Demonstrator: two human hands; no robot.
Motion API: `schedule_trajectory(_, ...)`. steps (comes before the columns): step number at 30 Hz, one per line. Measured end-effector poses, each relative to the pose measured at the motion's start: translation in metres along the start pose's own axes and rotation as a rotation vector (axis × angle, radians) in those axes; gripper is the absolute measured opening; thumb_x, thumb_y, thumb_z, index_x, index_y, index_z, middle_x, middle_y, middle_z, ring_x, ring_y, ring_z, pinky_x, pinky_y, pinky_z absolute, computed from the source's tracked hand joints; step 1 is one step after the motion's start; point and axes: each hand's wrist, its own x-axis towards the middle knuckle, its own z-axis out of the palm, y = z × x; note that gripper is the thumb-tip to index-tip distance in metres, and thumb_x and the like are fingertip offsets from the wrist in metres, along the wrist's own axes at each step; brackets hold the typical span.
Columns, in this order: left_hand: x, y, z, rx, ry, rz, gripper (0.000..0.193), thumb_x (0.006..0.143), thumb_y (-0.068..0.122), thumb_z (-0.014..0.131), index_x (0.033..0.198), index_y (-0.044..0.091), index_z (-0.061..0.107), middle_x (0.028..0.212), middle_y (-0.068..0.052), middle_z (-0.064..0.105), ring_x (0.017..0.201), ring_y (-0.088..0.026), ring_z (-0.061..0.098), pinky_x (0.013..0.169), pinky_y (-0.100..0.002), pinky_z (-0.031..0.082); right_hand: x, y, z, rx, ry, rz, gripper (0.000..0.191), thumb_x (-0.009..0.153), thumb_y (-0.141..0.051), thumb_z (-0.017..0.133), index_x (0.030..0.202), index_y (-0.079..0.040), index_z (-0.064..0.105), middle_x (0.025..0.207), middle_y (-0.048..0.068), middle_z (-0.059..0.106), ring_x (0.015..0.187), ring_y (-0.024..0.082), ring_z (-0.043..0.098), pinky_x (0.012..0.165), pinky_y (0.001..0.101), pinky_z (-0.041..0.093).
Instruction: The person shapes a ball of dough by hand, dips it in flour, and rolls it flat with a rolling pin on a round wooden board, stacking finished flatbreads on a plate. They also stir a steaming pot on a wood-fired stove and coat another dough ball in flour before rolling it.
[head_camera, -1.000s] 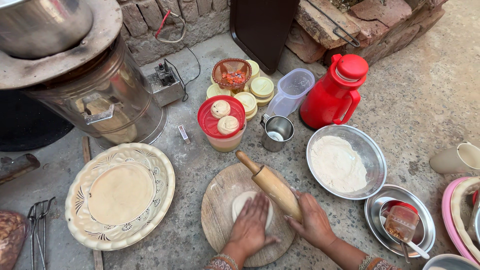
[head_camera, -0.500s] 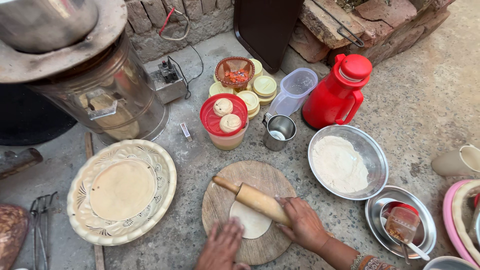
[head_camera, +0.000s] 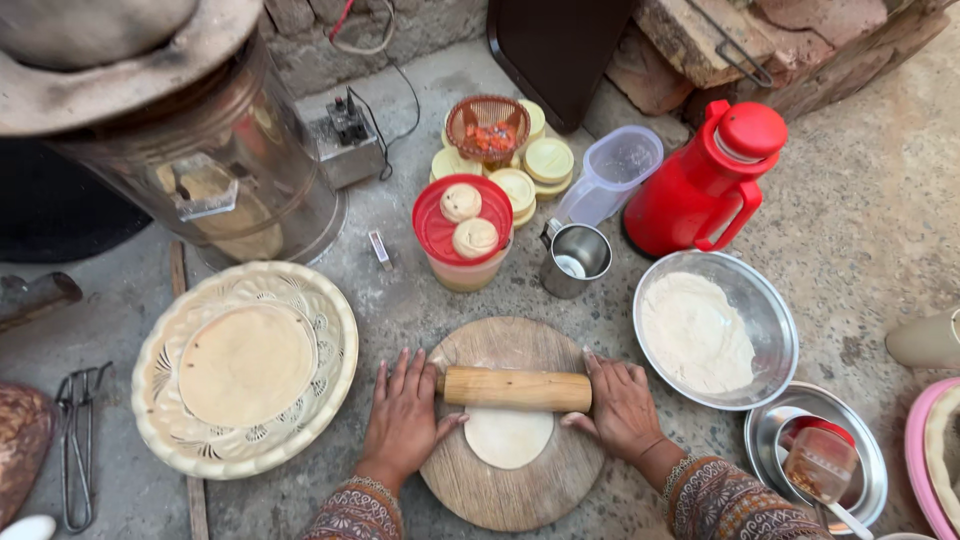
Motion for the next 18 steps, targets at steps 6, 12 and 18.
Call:
schedule_trajectory(6, -0.073, 0.006, 0.039, -0.079, 0.596, 0.262, 0.1, 0.081, 0.076, 0.052, 0.141, -0.003, 0.038, 0.154, -0.021, 0.028, 0.148, -0.038, 0.016, 0.117, -0.061, 0.009, -0.072, -0.036, 0.002, 0.052, 0.031, -0.016, 0.115, 0.081, -0.081, 0.05, 0.15, 0.008, 0.027, 0.139, 0.028, 0.051, 0.131, 0.039, 0.048, 0.108, 0.0561, 0.03)
schedule_trajectory(12, -0.008, -0.01, 0.01, 0.006, 0.084, 0.062, 0.089, 0.088, 0.069, 0.056, 0.145, 0.003, 0.041, 0.16, -0.02, 0.032, 0.152, -0.037, 0.015, 0.122, -0.058, 0.008, -0.011, -0.015, 0.002, -0.007, 0.023, 0.034, 0.115, 0.08, -0.077, 0.05, 0.15, 0.011, 0.026, 0.147, 0.031, 0.044, 0.139, 0.039, 0.041, 0.119, 0.0579, 0.021)
schedule_trajectory(18, -0.005, 0.002, -0.001, 0.003, 0.076, -0.011, 0.09, 0.084, 0.069, 0.059, 0.147, 0.006, 0.043, 0.156, -0.016, 0.038, 0.153, -0.035, 0.02, 0.124, -0.056, 0.014, 0.001, -0.006, 0.002, -0.026, -0.028, 0.042, 0.115, 0.084, -0.079, 0.048, 0.151, 0.012, 0.024, 0.152, 0.031, 0.039, 0.145, 0.04, 0.036, 0.12, 0.055, 0.02)
